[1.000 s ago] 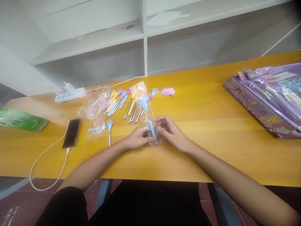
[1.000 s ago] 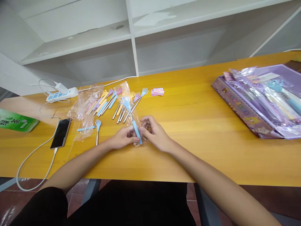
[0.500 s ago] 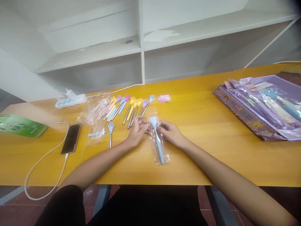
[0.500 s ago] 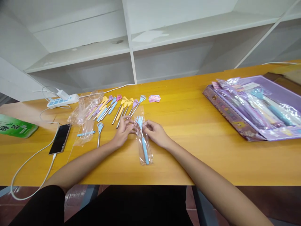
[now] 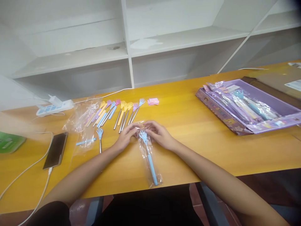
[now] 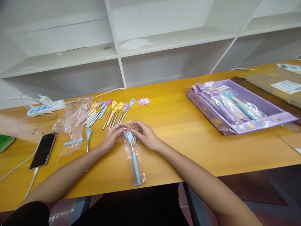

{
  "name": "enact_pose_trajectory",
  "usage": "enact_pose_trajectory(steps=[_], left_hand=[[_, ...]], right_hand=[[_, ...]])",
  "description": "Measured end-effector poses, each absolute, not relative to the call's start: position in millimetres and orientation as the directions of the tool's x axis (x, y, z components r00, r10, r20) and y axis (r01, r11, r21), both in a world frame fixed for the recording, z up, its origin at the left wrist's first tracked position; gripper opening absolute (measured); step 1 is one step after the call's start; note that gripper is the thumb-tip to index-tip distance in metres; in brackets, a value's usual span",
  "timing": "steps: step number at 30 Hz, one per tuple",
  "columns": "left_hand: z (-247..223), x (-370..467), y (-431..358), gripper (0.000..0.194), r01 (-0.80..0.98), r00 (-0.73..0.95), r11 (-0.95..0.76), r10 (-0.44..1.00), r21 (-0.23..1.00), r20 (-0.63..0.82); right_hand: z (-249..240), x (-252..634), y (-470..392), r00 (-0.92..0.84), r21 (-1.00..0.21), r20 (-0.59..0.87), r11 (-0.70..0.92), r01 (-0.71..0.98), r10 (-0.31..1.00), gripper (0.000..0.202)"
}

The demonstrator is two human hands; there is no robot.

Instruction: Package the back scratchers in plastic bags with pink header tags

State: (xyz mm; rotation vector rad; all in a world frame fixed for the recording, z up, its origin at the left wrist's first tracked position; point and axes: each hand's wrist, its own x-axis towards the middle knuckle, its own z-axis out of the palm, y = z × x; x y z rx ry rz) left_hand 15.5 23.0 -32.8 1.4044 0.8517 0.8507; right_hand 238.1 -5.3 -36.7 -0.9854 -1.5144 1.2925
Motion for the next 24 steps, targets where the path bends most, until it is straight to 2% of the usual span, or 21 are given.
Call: enact_pose_trajectory(steps=[7,14,24], left_hand=[[-33.0,16.6,24.6,0.045,-0.01,0.461,0.01,0.887,1.0,-0.004],[-39.7,15.5,24.2,0.048,0.095,0.5,-0.011,0.865,0.995,-0.038],[-35.3,15.4,21.6,0.04,0.218,0.486,-0.089,0.874,0.972,-0.029]], right_hand=[[-37.3,238.5,-6.3,-0.307,-0.991,0.082,0.11,0.074,0.948,0.039],[-31.9,246.3,-1.9,-0.356,-0.886,0.212,0.333,0.323,0.91,0.026],[-19.0,247.5,-7.3,-0.405,-0.845,0.237,0.393,0.363,0.883,0.021]])
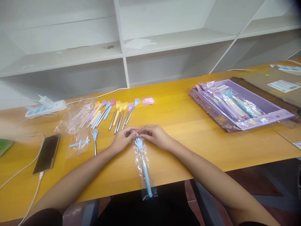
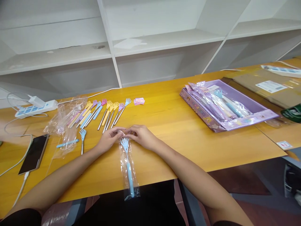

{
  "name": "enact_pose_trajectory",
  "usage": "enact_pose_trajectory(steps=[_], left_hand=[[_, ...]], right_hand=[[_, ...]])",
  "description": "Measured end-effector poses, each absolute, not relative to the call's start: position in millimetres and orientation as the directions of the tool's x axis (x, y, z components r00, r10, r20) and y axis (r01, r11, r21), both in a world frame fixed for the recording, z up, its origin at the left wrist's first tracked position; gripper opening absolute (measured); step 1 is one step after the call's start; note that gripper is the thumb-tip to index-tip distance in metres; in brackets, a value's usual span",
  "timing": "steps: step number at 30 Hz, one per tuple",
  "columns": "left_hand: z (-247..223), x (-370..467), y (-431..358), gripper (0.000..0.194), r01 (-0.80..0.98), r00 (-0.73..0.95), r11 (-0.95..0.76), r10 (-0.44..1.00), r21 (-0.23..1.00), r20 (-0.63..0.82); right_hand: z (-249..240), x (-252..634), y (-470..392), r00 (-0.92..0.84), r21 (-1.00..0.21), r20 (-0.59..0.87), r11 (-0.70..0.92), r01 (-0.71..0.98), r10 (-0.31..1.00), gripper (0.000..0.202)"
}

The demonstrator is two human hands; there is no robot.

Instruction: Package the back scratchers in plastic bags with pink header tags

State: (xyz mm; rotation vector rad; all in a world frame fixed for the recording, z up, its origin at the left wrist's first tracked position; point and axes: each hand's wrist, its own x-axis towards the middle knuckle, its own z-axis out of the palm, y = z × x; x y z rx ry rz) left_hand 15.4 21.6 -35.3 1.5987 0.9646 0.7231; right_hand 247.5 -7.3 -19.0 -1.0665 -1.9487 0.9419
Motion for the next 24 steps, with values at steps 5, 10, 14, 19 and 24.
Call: enact_pose_trajectory(steps=[5,10,14,19,24], left_hand=[[-36.0,13.6,19.8,0.034,0.262,0.48,-0.113,0.877,0.958,-0.027],[-32.5,13.1,16.7,0.029,0.338,0.477,-0.158,0.879,0.928,-0.024],[-29.8,14.1,15.5,0.031,0.315,0.491,-0.143,0.87,0.938,-0.033],[-27.5,15.1,13.6,0.033,0.371,0.509,-0.173,0.86,0.913,-0.044],[-26.5,15.3,13.0,0.033,0.361,0.517,-0.176,0.855,0.916,-0.039]], right_hand=[[-19.7,248.0,-5.9,-0.434,-0.822,0.228,0.411,0.394,0.872,0.022],[-26.4,250.2,-4.4,-0.459,-0.764,0.276,0.483,0.427,0.844,0.022],[-28.9,250.9,-5.1,-0.447,-0.745,0.305,0.503,0.439,0.841,0.026],[-33.6,245.8,-8.2,-0.479,-0.738,0.331,0.54,0.404,0.813,0.024],[-34.3,240.7,-12.3,-0.453,-0.753,0.355,0.538,0.38,0.817,0.02]])
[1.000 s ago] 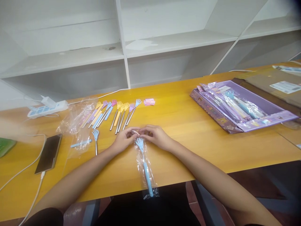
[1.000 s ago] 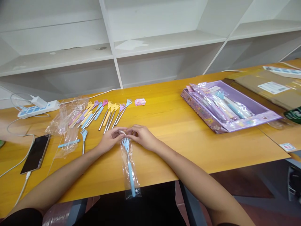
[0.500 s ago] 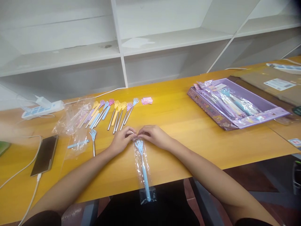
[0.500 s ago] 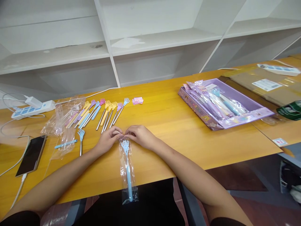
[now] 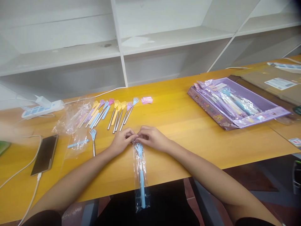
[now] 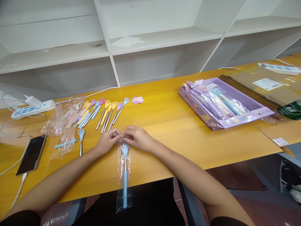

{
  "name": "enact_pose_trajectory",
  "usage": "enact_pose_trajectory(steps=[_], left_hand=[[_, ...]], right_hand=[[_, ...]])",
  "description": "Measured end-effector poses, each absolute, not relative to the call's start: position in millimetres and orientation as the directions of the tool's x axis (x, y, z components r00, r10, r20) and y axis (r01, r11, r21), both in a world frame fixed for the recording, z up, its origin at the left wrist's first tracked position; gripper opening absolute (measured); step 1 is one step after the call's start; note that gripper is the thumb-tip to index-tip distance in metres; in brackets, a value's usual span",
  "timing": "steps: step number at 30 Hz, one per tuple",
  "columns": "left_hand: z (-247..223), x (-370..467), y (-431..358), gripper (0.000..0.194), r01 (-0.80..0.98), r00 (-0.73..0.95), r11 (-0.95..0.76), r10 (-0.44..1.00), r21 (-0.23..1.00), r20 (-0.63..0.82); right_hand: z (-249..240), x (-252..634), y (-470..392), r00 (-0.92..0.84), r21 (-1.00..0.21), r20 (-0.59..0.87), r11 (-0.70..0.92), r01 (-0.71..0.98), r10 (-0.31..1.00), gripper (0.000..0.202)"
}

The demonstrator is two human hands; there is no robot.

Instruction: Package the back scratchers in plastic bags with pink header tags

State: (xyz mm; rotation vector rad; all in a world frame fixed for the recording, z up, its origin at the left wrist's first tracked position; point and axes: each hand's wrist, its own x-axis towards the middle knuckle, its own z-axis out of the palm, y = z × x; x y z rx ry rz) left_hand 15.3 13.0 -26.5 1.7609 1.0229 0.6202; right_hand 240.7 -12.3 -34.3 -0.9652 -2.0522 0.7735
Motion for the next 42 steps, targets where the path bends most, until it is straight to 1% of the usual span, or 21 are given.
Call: enact_pose_trajectory(steps=[7,11,12,15,16,18,22,25,26,28,30,34,37,39,42], left_hand=[[-33.5,12.5,16.1,0.031,0.263,0.567,-0.141,0.823,0.954,-0.034],[-36.5,13.4,16.1,0.031,0.22,0.574,-0.055,0.814,0.974,-0.083],[-36.5,14.0,15.5,0.034,0.202,0.577,-0.031,0.811,0.979,-0.094],[-35.9,16.0,12.2,0.053,0.154,0.591,-0.011,0.802,0.988,-0.083],[-36.1,16.5,10.9,0.055,0.142,0.602,-0.018,0.795,0.99,-0.072],[-37.5,17.1,8.3,0.051,0.128,0.625,-0.038,0.779,0.991,-0.051],[-39.9,17.0,6.4,0.034,0.151,0.643,-0.141,0.766,0.979,0.011],[-36.5,17.3,8.9,0.015,0.232,0.683,-0.348,0.723,0.908,0.102],[-34.7,17.6,10.2,0.014,0.247,0.7,-0.427,0.7,0.87,0.144],[-31.2,18.2,12.2,0.018,0.246,0.729,-0.536,0.651,0.808,0.21],[-29.0,18.6,12.7,0.029,0.249,0.738,-0.555,0.639,0.794,0.215],[-29.2,18.7,9.1,0.043,0.298,0.695,-0.466,0.704,0.833,0.145],[-33.0,19.0,6.5,0.05,0.22,0.648,-0.347,0.751,0.912,0.129],[-36.8,19.3,6.8,0.051,0.159,0.615,-0.261,0.781,0.952,0.111],[-41.8,19.9,10.1,0.043,0.11,0.539,-0.148,0.84,0.983,0.066]], right_hand=[[-31.9,241.6,-10.0,-0.437,-0.834,0.28,0.442,0.33,0.855,0.018],[-31.0,240.8,-9.2,-0.44,-0.852,0.261,0.419,0.313,0.859,0.012],[-30.7,240.4,-9.4,-0.431,-0.853,0.266,0.419,0.312,0.862,0.011],[-29.5,240.0,-9.7,-0.379,-0.845,0.295,0.424,0.325,0.877,0.008],[-28.9,240.3,-9.6,-0.364,-0.842,0.302,0.426,0.331,0.881,0.008],[-27.8,241.4,-9.2,-0.344,-0.841,0.303,0.419,0.343,0.889,0.007],[-27.3,244.2,-7.8,-0.298,-0.843,0.284,0.386,0.374,0.911,0.006],[-28.8,244.9,-6.9,-0.253,-0.858,0.302,0.378,0.349,0.919,0.006],[-29.5,244.8,-6.7,-0.239,-0.867,0.306,0.374,0.33,0.921,0.008],[-31.5,244.2,-6.5,-0.211,-0.881,0.31,0.363,0.302,0.927,0.014],[-34.8,243.3,-5.7,-0.173,-0.889,0.307,0.347,0.299,0.936,0.019],[-49.7,244.1,4.1,-0.008,-0.886,0.317,0.3,0.354,0.948,0.022],[-62.7,253.0,27.5,0.051,-0.85,0.314,0.257,0.46,0.948,0.02],[-66.2,264.4,52.0,0.03,-0.801,0.31,0.244,0.546,0.95,0.022],[-62.9,286.8,94.6,0.039,-0.667,0.346,0.216,0.713,0.938,0.034]])
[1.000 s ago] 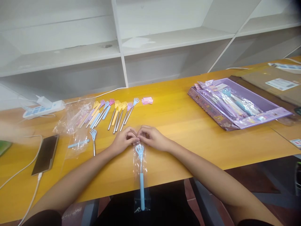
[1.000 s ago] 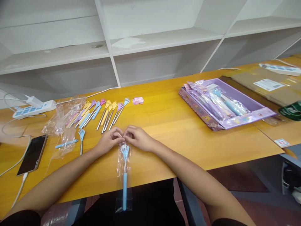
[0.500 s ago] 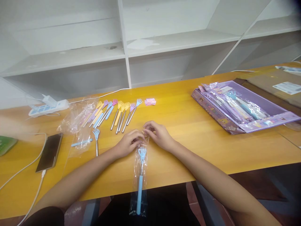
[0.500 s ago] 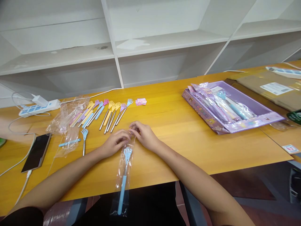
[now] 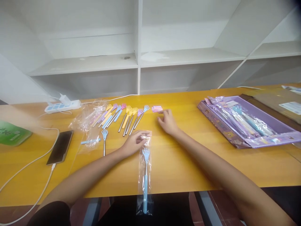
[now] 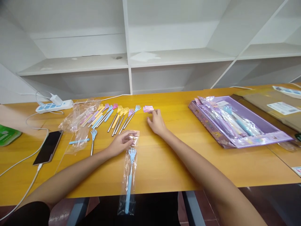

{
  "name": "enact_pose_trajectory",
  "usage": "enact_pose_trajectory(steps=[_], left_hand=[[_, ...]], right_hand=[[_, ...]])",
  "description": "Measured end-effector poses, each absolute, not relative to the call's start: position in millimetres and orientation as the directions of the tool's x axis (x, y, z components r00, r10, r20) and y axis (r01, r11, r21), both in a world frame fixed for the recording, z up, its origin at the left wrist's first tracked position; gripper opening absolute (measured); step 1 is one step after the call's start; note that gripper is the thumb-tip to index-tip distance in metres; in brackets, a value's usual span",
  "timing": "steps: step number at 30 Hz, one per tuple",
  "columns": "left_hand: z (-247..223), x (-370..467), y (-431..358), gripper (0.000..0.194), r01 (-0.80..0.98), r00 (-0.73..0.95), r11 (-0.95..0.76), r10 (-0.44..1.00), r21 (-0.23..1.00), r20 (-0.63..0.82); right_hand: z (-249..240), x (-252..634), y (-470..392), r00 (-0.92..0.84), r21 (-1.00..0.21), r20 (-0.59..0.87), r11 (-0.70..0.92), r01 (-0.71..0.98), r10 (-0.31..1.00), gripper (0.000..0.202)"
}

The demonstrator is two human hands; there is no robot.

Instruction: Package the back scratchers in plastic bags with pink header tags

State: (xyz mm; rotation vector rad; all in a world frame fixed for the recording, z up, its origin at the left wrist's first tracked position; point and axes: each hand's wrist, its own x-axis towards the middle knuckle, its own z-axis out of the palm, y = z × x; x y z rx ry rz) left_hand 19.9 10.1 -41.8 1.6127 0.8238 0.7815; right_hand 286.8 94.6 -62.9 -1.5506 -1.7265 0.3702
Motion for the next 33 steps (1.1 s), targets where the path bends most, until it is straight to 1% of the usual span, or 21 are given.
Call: enact_pose_trajectory(steps=[2,4,6,8,11,14,16,18,21,23,25,27,28,30,31,33], left_hand=[[-42.9,19.9,12.7,0.04,0.081,0.495,-0.069,0.869,0.994,0.02],[-41.8,19.5,14.5,0.04,0.043,0.476,0.025,0.878,0.999,-0.043],[-39.3,18.8,15.7,0.041,-0.028,0.475,0.129,0.874,0.991,-0.1],[-36.7,18.4,16.9,0.039,-0.131,0.475,0.222,0.87,0.966,-0.136],[-33.9,18.5,19.5,0.036,-0.256,0.461,0.309,0.872,0.916,-0.165],[-32.8,18.4,22.1,0.037,-0.314,0.454,0.353,0.871,0.882,-0.187],[-32.9,18.0,23.0,0.038,-0.338,0.454,0.374,0.869,0.864,-0.199],[-33.5,17.7,23.2,0.038,-0.355,0.449,0.386,0.869,0.852,-0.207],[-34.7,17.7,23.1,0.038,-0.373,0.433,0.393,0.875,0.84,-0.217],[-34.9,17.8,23.2,0.04,-0.383,0.422,0.399,0.878,0.833,-0.226],[-34.5,17.7,23.4,0.042,-0.393,0.425,0.413,0.874,0.822,-0.236],[-33.8,17.4,23.6,0.044,-0.4,0.443,0.434,0.863,0.807,-0.244],[-33.4,17.2,23.7,0.046,-0.404,0.454,0.443,0.857,0.8,-0.246],[-32.5,17.1,23.7,0.048,-0.411,0.477,0.462,0.844,0.785,-0.247],[-32.0,17.2,23.7,0.048,-0.416,0.49,0.472,0.836,0.777,-0.246],[-31.0,17.6,23.4,0.05,-0.424,0.519,0.493,0.82,0.76,-0.243]], right_hand=[[-60.0,301.3,119.5,0.109,-0.602,0.35,0.135,0.787,0.93,0.043],[-60.2,312.2,137.0,0.181,-0.576,0.336,0.05,0.816,0.924,0.051],[-63.0,318.5,146.0,0.193,-0.548,0.334,0.023,0.836,0.923,0.056],[-66.2,321.2,147.9,0.141,-0.506,0.341,0.055,0.861,0.929,0.056],[-68.2,322.1,144.9,0.062,-0.461,0.321,0.099,0.882,0.945,0.051],[-69.3,322.2,143.0,0.062,-0.481,0.328,0.11,0.87,0.943,0.046],[-70.9,322.6,143.7,0.07,-0.522,0.362,0.14,0.841,0.93,0.041],[-70.7,323.9,145.5,0.093,-0.611,0.385,0.178,0.771,0.918,0.034],[-58.4,328.1,146.9,0.205,-0.789,0.362,0.182,0.588,0.909,0.029],[-40.1,329.6,141.9,0.279,-0.858,0.355,0.193,0.477,0.892,0.03],[-18.7,324.6,127.7,0.299,-0.894,0.382,0.267,0.36,0.874,0.031],[-2.8,309.7,103.3,0.25,-0.914,0.393,0.347,0.209,0.885,0.033],[1.0,298.8,88.3,0.182,-0.923,0.377,0.352,0.158,0.908,0.034],[-1.2,274.0,57.3,0.0,-0.957,0.279,0.278,0.086,0.96,0.035],[-6.2,262.3,43.4,-0.063,-0.971,0.229,0.232,0.053,0.971,0.036],[-19.9,244.6,22.5,-0.102,-0.985,0.173,0.173,0.0,0.98,0.038]])
